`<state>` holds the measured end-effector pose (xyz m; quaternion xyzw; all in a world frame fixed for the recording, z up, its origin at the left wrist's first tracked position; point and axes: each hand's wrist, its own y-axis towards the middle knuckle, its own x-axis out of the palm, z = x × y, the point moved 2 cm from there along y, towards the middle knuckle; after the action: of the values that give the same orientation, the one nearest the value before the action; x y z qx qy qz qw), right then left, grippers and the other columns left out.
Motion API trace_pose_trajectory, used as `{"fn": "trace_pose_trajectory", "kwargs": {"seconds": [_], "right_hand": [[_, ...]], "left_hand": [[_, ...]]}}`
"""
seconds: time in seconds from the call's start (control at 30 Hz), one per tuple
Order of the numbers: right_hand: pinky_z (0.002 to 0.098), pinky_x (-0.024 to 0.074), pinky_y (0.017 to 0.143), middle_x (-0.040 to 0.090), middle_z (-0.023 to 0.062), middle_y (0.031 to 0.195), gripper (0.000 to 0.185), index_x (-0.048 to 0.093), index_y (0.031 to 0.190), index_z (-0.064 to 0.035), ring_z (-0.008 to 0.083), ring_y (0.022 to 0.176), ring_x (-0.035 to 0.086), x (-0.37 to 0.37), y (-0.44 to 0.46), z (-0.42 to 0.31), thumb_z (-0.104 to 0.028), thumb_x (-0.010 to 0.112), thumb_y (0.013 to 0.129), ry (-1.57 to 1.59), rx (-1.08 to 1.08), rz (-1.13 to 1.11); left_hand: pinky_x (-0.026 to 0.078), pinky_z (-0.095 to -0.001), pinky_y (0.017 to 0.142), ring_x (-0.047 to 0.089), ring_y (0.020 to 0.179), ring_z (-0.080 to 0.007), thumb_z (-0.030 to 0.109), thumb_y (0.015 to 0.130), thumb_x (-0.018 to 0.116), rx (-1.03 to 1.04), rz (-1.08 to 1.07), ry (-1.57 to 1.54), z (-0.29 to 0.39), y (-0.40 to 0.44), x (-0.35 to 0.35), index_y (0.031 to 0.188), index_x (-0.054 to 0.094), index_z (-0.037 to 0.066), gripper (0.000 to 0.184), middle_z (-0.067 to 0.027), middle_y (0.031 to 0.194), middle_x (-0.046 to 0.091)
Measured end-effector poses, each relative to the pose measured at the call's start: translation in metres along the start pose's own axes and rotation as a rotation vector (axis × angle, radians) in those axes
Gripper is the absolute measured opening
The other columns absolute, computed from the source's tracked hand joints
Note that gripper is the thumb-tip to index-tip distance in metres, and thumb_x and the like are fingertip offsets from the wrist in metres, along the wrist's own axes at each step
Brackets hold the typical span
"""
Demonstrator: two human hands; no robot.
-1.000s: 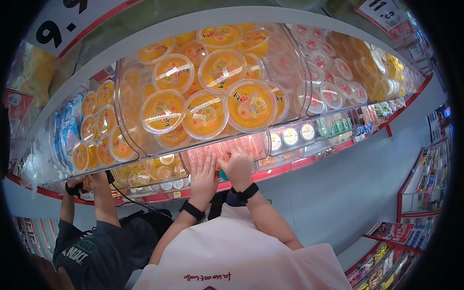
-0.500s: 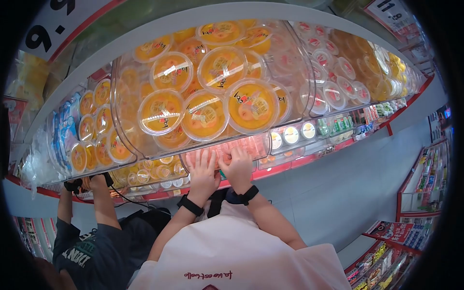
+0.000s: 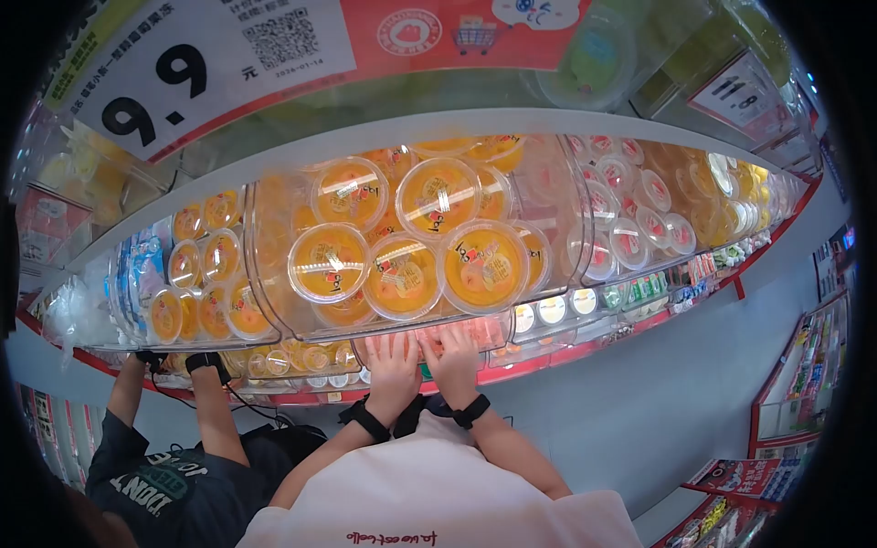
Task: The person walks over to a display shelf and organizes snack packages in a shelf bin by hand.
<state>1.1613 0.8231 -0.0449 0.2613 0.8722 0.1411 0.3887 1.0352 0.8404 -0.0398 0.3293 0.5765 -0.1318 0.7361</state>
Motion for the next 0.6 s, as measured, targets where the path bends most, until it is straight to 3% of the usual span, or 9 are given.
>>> {"fn": "trace_pose_trajectory", "kwargs": {"seconds": [0.17, 0.23, 0.27, 0.43, 0.5, 0.57, 0.6], "right_hand": [[0.0359, 0.0436, 0.061, 0.060, 0.0097, 0.070, 0.016, 0.062, 0.074, -0.0032, 0.0274, 0.066, 0.057, -0.004, 0.009, 0.002, -0.013, 0.074, 0.073, 0.110, 0.040, -0.034], [0.0388, 0.0422, 0.071, 0.061, 0.0081, 0.072, 0.017, 0.062, 0.075, -0.0054, 0.0278, 0.072, 0.058, -0.012, 0.013, -0.003, -0.019, 0.073, 0.071, 0.120, 0.116, 0.009], [0.0383, 0.0430, 0.072, 0.063, 0.0077, 0.073, 0.018, 0.064, 0.076, -0.0058, 0.0271, 0.074, 0.060, -0.019, 0.017, -0.005, -0.019, 0.073, 0.069, -0.010, 0.040, 0.018], [0.0397, 0.0449, 0.072, 0.063, 0.0099, 0.072, 0.019, 0.063, 0.077, -0.0043, 0.0283, 0.072, 0.060, -0.039, 0.028, 0.000, -0.020, 0.072, 0.071, -0.047, 0.012, -0.082], [0.0401, 0.0474, 0.065, 0.062, 0.0117, 0.072, 0.020, 0.062, 0.083, -0.0023, 0.0285, 0.067, 0.060, -0.028, 0.022, 0.013, -0.017, 0.072, 0.072, 0.101, 0.140, -0.165], [0.0284, 0.0470, 0.058, 0.058, 0.0078, 0.070, 0.027, 0.058, 0.096, 0.0014, 0.0184, 0.063, 0.059, -0.017, 0.016, 0.022, -0.004, 0.067, 0.071, 0.217, 0.138, -0.249], [0.0261, 0.0452, 0.056, 0.055, 0.0045, 0.073, 0.036, 0.053, 0.106, 0.0018, 0.0151, 0.059, 0.056, -0.021, 0.019, 0.009, 0.000, 0.065, 0.072, 0.311, 0.142, -0.254]], "left_hand": [[0.029, -0.0640, 0.102, 0.046, 0.118, -0.0337, 0.023, 0.077, 0.061, -0.013, 0.044, 0.083, -0.001, 0.004, -0.004, 0.122, 0.054, 0.007, 0.048, -0.0121, 0.121, 0.052], [0.028, -0.0655, 0.101, 0.045, 0.118, -0.0329, 0.022, 0.076, 0.062, -0.022, 0.067, 0.040, 0.001, 0.003, -0.008, 0.123, 0.054, 0.010, 0.049, -0.0111, 0.121, 0.051], [0.028, -0.0655, 0.101, 0.045, 0.118, -0.0329, 0.022, 0.076, 0.062, -0.040, 0.065, 0.045, 0.000, 0.002, -0.009, 0.123, 0.054, 0.010, 0.049, -0.0111, 0.121, 0.051], [0.025, -0.0674, 0.102, 0.044, 0.120, -0.0331, 0.019, 0.074, 0.063, -0.064, 0.013, -0.028, 0.001, 0.002, -0.004, 0.127, 0.054, 0.013, 0.054, -0.0106, 0.123, 0.051], [0.022, -0.0683, 0.105, 0.044, 0.122, -0.0341, 0.019, 0.074, 0.062, -0.075, 0.080, -0.046, 0.002, -0.001, 0.000, 0.129, 0.053, 0.013, 0.056, -0.0117, 0.127, 0.051], [0.019, -0.0688, 0.107, 0.043, 0.125, -0.0354, 0.020, 0.076, 0.060, -0.095, 0.028, -0.038, 0.003, 0.000, 0.003, 0.131, 0.052, 0.012, 0.056, -0.0142, 0.134, 0.049], [0.019, -0.0687, 0.107, 0.042, 0.127, -0.0357, 0.021, 0.076, 0.060, -0.090, 0.139, -0.096, 0.003, -0.003, 0.006, 0.133, 0.050, 0.010, 0.059, -0.0147, 0.135, 0.047]]}}
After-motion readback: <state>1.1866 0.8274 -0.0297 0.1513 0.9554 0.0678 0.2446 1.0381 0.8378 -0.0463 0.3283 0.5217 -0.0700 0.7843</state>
